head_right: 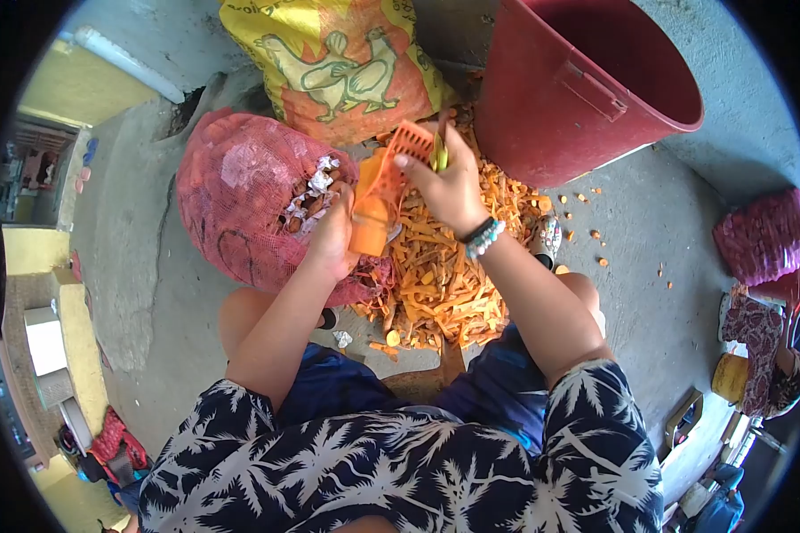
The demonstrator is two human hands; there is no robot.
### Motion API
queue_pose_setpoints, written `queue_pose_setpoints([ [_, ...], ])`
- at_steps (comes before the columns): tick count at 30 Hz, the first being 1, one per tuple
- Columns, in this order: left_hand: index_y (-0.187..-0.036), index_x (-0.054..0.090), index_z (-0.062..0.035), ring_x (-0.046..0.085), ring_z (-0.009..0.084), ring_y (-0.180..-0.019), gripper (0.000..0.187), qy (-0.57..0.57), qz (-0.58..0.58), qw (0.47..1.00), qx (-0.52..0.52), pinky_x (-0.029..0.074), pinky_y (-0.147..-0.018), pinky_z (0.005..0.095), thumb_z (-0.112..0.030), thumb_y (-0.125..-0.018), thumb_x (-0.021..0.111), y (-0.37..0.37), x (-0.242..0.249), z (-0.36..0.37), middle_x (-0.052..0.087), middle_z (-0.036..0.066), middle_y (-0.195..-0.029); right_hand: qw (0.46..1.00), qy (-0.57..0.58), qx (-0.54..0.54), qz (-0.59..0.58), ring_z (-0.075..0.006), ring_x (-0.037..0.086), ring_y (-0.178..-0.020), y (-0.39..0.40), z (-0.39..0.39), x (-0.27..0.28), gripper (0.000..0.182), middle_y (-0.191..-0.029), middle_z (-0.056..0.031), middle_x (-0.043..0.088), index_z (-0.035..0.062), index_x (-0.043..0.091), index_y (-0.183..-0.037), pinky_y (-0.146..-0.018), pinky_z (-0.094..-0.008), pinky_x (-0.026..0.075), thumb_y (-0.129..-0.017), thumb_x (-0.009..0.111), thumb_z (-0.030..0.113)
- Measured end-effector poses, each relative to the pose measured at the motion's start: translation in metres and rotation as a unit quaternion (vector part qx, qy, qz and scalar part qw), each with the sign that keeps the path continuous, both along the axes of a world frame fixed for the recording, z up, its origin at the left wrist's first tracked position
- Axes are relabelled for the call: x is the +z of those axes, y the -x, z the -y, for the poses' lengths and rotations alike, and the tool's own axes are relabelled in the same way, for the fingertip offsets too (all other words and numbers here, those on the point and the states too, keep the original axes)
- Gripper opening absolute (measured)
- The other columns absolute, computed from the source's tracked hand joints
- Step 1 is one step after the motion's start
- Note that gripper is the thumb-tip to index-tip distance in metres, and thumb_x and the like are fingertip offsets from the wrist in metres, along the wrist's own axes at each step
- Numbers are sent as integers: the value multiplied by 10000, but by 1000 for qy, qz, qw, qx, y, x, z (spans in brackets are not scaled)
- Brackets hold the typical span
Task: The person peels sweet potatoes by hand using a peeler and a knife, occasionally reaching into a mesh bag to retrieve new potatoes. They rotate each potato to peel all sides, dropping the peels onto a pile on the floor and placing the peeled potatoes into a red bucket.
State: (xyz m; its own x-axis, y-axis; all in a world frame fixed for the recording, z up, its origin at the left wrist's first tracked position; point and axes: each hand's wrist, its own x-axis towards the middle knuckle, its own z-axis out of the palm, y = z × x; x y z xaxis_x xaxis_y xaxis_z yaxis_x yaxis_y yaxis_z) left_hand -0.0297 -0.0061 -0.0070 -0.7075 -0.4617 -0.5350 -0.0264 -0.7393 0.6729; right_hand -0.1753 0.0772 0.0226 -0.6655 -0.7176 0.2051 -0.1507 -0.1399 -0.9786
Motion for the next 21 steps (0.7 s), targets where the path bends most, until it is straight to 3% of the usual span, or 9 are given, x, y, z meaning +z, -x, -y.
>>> queue_pose_setpoints([
  [2,-1170,466,-72,591,209,-875,506,0,-11,999,-46,487,-772,350,-488,-924,318,-2,-5,2,575,88,-1033,970,53,-167,-167,-117,557,-749,28,10,-7,223,-821,-35,578,24,542,-921,-654,-245,463,-746,681,28],
  [5,-1157,477,-64,611,214,-839,512,-38,-53,993,-103,504,-741,340,-496,-911,353,-12,2,4,586,102,-982,911,116,-339,-206,-115,563,-659,88,11,-14,228,-802,-34,586,48,506,-926,-553,-215,468,-778,676,80],
  [7,-1165,468,-51,612,206,-827,519,-77,-77,990,-90,517,-711,336,-488,-893,412,-15,15,3,597,101,-938,940,137,-311,38,-79,515,-562,85,0,2,227,-762,-24,568,53,488,-936,-464,-210,423,-787,660,59],
  [9,-1171,460,-38,610,220,-854,527,-53,-74,993,-72,518,-723,338,-477,-881,451,-15,9,6,590,121,-968,943,117,-310,29,-54,468,-504,82,-3,-3,230,-750,-18,557,59,472,-947,-414,-207,386,-794,643,39],
  [11,-1166,469,-48,603,279,-895,491,-89,-116,989,-26,515,-765,419,-450,-885,456,-14,6,9,578,145,-983,957,112,-241,114,-57,502,-551,73,-6,-7,260,-750,-7,565,53,481,-960,-462,-191,398,-784,668,90],
  [13,-1173,466,-49,595,290,-906,501,-95,-140,985,-14,515,-731,405,-457,-884,452,-12,8,11,577,155,-984,960,93,-234,120,-58,515,-575,68,-6,-9,263,-776,-4,572,56,481,-976,-473,-195,411,-790,663,98],
  [15,-1171,468,-40,589,290,-889,528,-158,-255,950,-88,507,-691,391,-478,-877,451,-14,1,18,575,165,-981,966,91,-203,129,-60,522,-601,64,-5,-11,263,-803,-4,578,54,485,-990,-494,-203,430,-796,657,104],
  [18,-1168,474,-38,588,281,-854,546,-186,-267,942,-89,499,-667,372,-494,-869,453,-16,3,15,573,174,-977,973,82,-180,120,-57,530,-631,57,-4,-13,254,-816,-5,582,51,492,-999,-514,-202,439,-804,650,95],
  [21,-1158,463,-29,605,258,-793,553,-114,-268,949,-118,530,-636,346,-486,-848,500,-12,7,14,580,164,-971,972,103,-167,126,-54,536,-640,50,-1,-10,246,-812,-5,587,49,495,-1001,-516,-198,438,-809,645,83],
])
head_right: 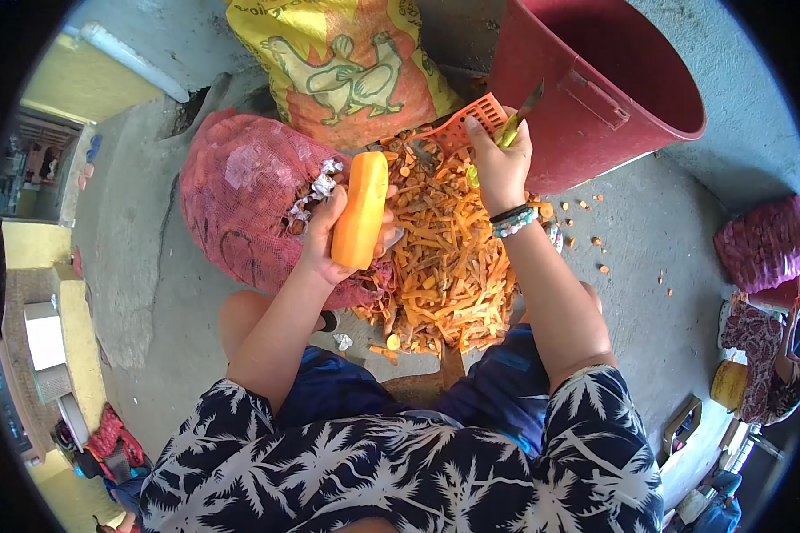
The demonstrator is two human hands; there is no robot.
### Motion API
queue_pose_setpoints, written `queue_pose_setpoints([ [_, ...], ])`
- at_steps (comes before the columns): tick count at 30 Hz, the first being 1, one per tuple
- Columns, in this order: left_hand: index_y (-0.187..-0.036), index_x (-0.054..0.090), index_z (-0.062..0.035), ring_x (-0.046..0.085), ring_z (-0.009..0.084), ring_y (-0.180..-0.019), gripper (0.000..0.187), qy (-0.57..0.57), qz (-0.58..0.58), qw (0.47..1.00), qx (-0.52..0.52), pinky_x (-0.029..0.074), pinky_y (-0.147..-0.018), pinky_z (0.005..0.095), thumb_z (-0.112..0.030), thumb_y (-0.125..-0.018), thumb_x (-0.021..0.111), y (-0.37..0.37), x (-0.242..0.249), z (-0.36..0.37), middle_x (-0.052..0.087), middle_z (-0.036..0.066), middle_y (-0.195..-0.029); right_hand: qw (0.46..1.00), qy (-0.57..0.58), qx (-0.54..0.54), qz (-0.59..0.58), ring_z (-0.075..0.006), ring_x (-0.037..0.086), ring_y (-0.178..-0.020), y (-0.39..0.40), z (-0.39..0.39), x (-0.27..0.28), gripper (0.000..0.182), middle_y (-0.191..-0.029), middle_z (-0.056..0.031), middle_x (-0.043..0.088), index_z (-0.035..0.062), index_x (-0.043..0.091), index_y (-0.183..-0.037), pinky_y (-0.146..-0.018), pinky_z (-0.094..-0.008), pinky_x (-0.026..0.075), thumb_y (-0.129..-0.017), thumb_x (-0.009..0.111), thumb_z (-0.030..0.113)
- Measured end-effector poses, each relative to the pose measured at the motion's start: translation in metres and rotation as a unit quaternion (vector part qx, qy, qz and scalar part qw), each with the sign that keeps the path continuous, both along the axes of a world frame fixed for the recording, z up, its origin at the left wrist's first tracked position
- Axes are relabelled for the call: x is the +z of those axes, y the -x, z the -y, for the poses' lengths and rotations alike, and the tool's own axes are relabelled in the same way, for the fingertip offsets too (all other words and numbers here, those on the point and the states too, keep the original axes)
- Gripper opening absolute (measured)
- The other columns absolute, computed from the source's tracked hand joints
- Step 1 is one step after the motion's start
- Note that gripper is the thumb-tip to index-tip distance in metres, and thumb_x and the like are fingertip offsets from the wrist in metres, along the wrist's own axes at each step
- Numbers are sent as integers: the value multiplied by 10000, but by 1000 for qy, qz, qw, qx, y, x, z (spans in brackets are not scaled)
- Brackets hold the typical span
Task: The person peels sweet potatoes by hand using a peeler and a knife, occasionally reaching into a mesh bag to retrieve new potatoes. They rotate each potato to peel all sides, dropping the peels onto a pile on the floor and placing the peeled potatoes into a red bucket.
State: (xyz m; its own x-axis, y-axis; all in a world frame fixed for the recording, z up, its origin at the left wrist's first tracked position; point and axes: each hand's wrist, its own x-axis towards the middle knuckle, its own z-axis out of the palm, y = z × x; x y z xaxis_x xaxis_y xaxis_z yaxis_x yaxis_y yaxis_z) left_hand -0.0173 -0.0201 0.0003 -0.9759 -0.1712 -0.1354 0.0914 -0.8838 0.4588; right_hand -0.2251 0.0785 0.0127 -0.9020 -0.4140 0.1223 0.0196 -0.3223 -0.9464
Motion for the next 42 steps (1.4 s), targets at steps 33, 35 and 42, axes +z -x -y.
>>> queue_pose_setpoints([
  [33,-1110,569,-50,569,283,-927,557,825,39,493,273,452,-791,365,-182,-612,782,-6,4,4,604,116,-1012,980,60,-41,187,-95,479,-445,38,-13,-1,135,-691,-27,575,75,486,-906,-411,-231,406,-828,593,48],
  [35,-1126,557,-43,571,270,-913,545,805,96,541,223,451,-785,358,-201,-646,761,-8,-3,0,601,119,-1012,980,80,-30,181,-90,489,-472,37,-17,4,145,-719,-20,578,78,486,-911,-421,-227,408,-825,599,49],
  [42,-1177,478,-48,586,176,-835,454,153,466,872,-12,473,-685,322,-310,-825,593,-16,-56,-21,585,78,-996,971,114,-75,194,-90,474,-434,50,-41,6,157,-697,-16,563,104,463,-888,-387,-231,400,-822,590,38],
])
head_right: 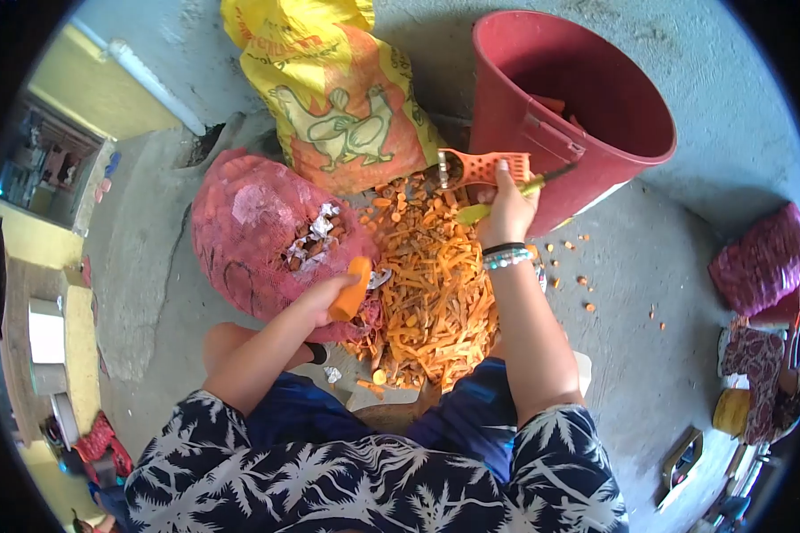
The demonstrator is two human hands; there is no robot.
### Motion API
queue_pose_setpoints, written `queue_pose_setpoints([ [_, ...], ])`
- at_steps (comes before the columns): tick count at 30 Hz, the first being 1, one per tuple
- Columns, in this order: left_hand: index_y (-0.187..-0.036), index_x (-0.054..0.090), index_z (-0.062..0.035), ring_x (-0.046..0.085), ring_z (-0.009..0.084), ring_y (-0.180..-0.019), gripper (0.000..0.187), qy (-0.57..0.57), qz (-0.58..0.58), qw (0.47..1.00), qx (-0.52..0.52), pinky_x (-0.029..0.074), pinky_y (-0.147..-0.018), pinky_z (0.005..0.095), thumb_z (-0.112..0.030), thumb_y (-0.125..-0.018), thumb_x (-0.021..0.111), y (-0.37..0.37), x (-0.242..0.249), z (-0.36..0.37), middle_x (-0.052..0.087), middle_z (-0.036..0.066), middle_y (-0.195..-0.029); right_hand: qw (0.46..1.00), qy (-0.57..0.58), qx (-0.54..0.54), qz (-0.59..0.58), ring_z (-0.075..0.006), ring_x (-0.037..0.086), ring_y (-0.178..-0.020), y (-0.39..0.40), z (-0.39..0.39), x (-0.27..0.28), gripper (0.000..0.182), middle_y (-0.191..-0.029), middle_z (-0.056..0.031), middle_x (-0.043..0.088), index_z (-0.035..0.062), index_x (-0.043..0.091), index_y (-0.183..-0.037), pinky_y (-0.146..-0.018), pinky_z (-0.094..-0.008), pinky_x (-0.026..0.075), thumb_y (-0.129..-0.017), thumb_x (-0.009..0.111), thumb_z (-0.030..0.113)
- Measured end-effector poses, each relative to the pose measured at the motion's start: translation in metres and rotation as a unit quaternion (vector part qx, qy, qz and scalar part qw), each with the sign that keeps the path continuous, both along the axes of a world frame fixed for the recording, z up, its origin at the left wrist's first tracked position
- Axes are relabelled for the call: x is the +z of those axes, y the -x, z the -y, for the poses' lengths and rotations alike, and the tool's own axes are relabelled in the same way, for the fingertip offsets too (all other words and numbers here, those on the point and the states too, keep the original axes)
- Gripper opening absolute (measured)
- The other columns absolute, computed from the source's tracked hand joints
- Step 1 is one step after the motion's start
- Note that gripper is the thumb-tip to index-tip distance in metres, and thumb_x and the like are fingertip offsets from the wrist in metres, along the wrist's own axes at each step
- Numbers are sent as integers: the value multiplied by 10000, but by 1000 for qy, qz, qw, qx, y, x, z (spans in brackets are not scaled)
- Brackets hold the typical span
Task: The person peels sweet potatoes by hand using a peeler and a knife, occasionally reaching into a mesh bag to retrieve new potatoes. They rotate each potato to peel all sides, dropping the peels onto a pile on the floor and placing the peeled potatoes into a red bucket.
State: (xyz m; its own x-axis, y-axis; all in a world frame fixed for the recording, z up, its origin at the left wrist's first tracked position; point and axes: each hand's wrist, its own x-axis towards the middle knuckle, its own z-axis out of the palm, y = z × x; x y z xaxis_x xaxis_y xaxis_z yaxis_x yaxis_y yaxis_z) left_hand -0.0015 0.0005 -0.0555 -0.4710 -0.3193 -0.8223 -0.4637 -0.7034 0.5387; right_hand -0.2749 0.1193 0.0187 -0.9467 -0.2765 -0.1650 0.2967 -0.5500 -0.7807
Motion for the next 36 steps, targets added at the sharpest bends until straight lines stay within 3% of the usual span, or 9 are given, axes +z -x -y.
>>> queue_pose_setpoints([
  [8,-1126,536,28,570,188,-978,477,289,-579,752,-121,443,-844,337,-353,-840,563,115,254,28,610,116,-1045,999,9,-9,53,-120,483,-437,8,-16,-15,132,-679,-17,559,109,495,-871,-379,-249,388,-821,590,33],
  [11,-1282,357,68,385,279,-1225,593,478,-459,714,-226,355,-988,391,-368,-898,478,85,274,53,445,267,-1237,997,-11,4,81,-103,428,-451,4,-13,-13,92,-669,-5,533,98,504,-842,-418,-250,375,-838,576,41],
  [13,-900,614,-60,596,152,-820,324,577,-330,742,-90,463,-764,272,-375,-851,553,88,184,88,629,56,-868,996,-1,38,79,-96,400,-475,-3,-11,-2,75,-670,0,517,90,511,-829,-442,-250,373,-849,565,42],
  [20,-1202,474,27,479,315,-1142,604,437,270,684,-518,284,-1010,459,-447,-833,404,-91,-233,99,515,207,-1196,991,-51,80,95,-83,378,-520,-9,14,2,90,-636,25,485,99,546,-791,-497,-248,350,-880,547,115],
  [26,-1066,598,-29,538,321,-1059,486,434,187,539,-697,355,-957,418,-404,-828,401,-50,-165,35,594,179,-1083,983,-24,152,95,-96,390,-506,-13,34,-3,88,-647,3,474,82,499,-800,-483,-251,356,-875,543,85],
  [28,-1035,614,-40,542,344,-1033,508,388,138,762,-499,366,-927,447,-433,-847,352,-58,-233,66,585,205,-1080,982,-26,160,99,-91,383,-515,-18,40,-6,84,-646,7,469,86,501,-802,-483,-247,347,-874,543,88],
  [31,-1087,575,-23,532,363,-1034,564,366,211,764,-488,383,-909,449,-479,-846,346,-80,-340,121,562,232,-1103,980,-38,157,113,-84,380,-525,-19,45,-12,70,-657,14,462,90,507,-812,-481,-245,346,-872,542,83],
  [32,-1167,486,-18,584,331,-940,494,297,220,918,-145,434,-837,425,-399,-860,414,-136,-396,156,594,208,-1043,981,-41,153,112,-84,380,-525,-18,45,-16,70,-657,14,462,90,507,-812,-481,-245,346,-872,542,83],
  [36,-1154,503,-30,588,291,-954,451,394,322,736,-448,440,-806,430,-356,-850,434,-87,-242,111,592,214,-1049,979,-46,159,117,-82,401,-520,-21,46,-20,52,-679,14,494,95,510,-829,-482,-243,358,-868,542,83],
])
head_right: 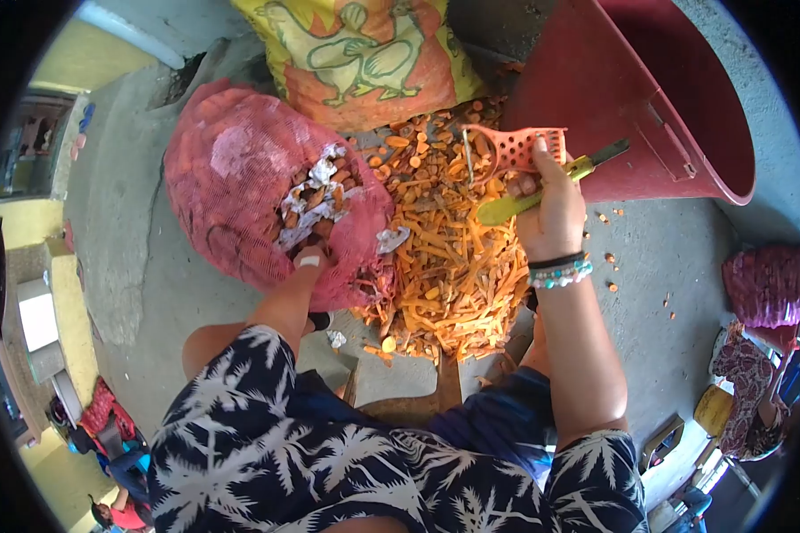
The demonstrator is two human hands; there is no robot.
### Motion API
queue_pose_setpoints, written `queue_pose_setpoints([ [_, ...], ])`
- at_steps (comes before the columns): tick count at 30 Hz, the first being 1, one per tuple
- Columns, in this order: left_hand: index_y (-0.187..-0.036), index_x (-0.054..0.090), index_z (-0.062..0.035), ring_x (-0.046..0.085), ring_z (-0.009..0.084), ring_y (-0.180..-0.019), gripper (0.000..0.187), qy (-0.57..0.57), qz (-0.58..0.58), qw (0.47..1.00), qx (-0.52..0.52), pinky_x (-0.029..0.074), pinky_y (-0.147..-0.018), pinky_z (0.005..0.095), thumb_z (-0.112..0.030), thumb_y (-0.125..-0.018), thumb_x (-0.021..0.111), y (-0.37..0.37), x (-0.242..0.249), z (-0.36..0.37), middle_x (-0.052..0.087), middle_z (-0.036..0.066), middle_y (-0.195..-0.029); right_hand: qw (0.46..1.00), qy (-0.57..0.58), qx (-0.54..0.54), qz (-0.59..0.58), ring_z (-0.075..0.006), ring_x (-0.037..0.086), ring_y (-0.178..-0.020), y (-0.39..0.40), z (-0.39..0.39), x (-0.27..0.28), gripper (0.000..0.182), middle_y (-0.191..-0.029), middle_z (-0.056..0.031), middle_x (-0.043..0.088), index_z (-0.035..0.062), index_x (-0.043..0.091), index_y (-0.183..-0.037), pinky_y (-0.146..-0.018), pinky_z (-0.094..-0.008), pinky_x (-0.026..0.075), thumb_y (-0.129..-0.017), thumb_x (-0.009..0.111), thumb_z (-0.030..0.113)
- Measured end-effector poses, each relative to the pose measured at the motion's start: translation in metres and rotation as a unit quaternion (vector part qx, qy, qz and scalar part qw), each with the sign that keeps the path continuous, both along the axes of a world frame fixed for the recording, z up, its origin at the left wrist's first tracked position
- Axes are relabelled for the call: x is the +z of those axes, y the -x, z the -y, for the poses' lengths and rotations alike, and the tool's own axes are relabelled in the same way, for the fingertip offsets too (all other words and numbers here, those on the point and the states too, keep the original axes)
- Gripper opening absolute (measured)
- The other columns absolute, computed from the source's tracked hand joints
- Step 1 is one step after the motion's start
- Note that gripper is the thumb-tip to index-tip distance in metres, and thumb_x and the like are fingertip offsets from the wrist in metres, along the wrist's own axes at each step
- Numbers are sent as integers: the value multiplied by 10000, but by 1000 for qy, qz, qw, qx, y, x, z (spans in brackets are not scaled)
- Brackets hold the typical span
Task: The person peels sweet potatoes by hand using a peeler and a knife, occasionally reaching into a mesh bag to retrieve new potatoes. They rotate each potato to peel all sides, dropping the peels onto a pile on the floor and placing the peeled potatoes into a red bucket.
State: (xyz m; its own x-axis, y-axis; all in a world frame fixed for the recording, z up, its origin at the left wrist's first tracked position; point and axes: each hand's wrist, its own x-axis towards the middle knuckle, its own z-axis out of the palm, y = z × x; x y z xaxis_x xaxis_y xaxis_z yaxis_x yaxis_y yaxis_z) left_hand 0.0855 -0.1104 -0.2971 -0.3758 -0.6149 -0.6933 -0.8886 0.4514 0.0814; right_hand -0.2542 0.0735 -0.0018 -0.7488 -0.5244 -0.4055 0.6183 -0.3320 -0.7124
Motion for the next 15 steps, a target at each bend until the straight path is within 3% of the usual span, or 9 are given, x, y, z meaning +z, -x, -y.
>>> queue_pose_setpoints([
  [2,-1063,563,-38,622,235,-836,371,162,3,985,-60,472,-709,425,-310,-825,478,5,-24,-7,619,192,-953,1000,-15,4,-9,-84,402,-524,-2,0,-1,52,-687,12,504,95,514,-828,-488,-248,359,-867,548,87],
  [3,-1063,563,-38,622,235,-836,371,161,0,985,-65,472,-709,425,-310,-825,478,9,-34,-2,619,192,-953,1000,-16,-1,-11,-84,402,-524,-3,0,0,52,-687,12,504,95,514,-828,-488,-248,359,-867,548,87],
  [15,-1031,571,-33,623,228,-772,339,-44,-38,994,91,481,-663,407,-286,-820,489,14,-107,22,623,172,-907,999,-31,-9,15,-91,424,-537,-12,-3,-2,70,-701,5,513,98,503,-844,-495,-239,365,-855,569,77],
])
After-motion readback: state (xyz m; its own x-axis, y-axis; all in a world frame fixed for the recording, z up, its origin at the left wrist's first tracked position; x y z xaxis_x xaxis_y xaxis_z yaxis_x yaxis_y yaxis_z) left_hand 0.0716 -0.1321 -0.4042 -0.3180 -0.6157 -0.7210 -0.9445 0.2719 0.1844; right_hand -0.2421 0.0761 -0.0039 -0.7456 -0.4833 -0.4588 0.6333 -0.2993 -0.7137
